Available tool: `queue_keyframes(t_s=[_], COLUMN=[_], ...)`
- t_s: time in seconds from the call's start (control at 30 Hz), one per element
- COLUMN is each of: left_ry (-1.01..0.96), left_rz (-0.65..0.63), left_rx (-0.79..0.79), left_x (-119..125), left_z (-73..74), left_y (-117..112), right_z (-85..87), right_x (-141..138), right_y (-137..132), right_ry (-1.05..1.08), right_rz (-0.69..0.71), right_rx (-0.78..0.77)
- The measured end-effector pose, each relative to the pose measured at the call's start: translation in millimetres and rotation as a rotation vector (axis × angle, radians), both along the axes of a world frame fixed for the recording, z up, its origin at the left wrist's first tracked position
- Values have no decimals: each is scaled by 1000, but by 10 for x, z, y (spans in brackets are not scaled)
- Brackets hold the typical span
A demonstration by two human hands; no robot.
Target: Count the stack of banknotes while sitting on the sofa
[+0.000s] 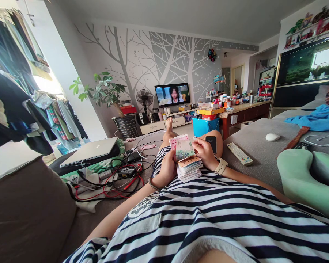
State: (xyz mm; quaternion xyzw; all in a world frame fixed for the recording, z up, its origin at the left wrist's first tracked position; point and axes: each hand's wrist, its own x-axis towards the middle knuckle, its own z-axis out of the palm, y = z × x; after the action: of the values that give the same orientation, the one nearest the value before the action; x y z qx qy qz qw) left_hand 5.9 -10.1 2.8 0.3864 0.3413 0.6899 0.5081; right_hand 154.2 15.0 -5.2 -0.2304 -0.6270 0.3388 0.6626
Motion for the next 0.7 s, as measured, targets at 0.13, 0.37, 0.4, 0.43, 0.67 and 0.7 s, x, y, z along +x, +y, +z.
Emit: queue_keyframes(t_s=[0.13, 0.37, 0.4, 0.43, 0.67, 0.7], left_ry=[-14, 47, 46, 42, -25, -25], left_rz=[-24, 114, 114, 112, 44, 41], left_rx=[5, -70, -72, -73, -66, -69], left_x=[-12, 25, 28, 28, 7, 4], left_z=[-21, 84, 88, 88, 39, 41], left_y=[21, -87, -92, -92, -30, -29], right_z=[10, 47, 47, 46, 34, 32], right_x=[-3, 6, 8, 9, 11, 10], right_y=[-9, -44, -42, -39, -14, -12], right_ry=[8, -16, -14, -12, -22, -21], right_rz=[4, -13, -10, -9, -23, -22], right_rx=[4, -18, -19, -18, -4, -2])
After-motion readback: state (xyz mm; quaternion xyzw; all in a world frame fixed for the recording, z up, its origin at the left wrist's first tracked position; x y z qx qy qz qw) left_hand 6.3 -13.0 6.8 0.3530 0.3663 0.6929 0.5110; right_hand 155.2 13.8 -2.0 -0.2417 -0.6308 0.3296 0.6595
